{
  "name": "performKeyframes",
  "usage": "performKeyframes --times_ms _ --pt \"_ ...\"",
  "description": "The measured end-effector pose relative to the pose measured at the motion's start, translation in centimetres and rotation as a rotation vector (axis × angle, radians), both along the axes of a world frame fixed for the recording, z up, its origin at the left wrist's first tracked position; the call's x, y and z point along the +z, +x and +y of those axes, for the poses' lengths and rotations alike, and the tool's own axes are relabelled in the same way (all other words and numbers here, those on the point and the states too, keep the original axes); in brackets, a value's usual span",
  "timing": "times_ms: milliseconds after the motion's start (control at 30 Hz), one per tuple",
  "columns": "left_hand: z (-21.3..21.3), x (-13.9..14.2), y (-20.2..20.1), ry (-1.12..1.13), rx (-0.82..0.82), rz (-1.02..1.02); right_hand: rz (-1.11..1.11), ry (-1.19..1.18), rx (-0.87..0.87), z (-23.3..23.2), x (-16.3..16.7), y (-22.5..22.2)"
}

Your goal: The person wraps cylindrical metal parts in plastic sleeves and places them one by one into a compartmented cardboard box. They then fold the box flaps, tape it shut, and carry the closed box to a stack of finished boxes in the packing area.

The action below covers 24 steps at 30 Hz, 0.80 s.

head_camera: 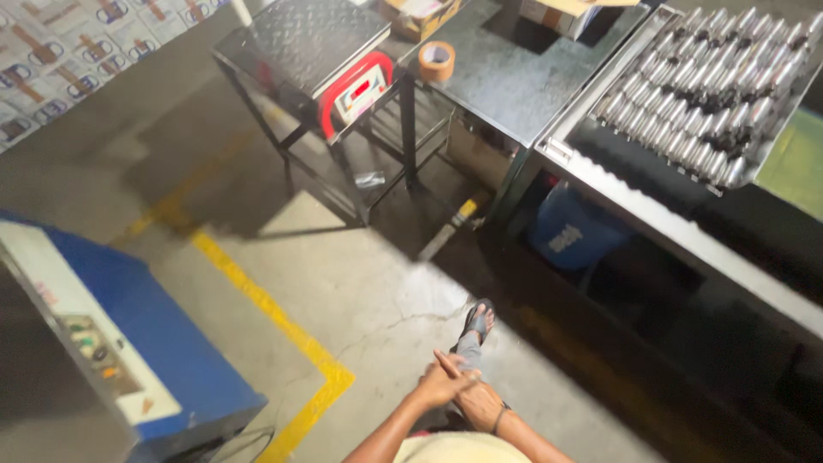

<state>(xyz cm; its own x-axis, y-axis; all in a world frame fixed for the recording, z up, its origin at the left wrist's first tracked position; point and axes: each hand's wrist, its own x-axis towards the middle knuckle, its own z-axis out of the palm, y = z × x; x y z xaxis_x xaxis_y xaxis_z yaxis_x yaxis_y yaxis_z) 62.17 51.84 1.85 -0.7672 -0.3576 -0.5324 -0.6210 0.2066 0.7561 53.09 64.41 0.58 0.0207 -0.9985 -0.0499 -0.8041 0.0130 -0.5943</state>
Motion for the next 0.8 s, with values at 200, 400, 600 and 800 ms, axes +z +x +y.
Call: performKeyframes --times_ms 200,400,600,800 --pt "-7.5 -0.1 -15.5 0.616 0.127 0.364 -0.076 0.187 -0.093 -8.5 5.0 -17.3" --pt "-13.9 3.4 -27.0 -0.314 0.073 0.412 -0.171 -0.184 -0.005 -15.9 2.5 -27.9" --pt "-23.4 4.7 -35.7 -0.546 -0.25 0.477 -0.18 -0.234 -0.151 -23.1 -0.9 -36.3" --pt "-34.9 1.9 -47.6 -0.167 -0.316 0.257 -0.198 0.351 -0.391 -32.4 1.1 -48.5"
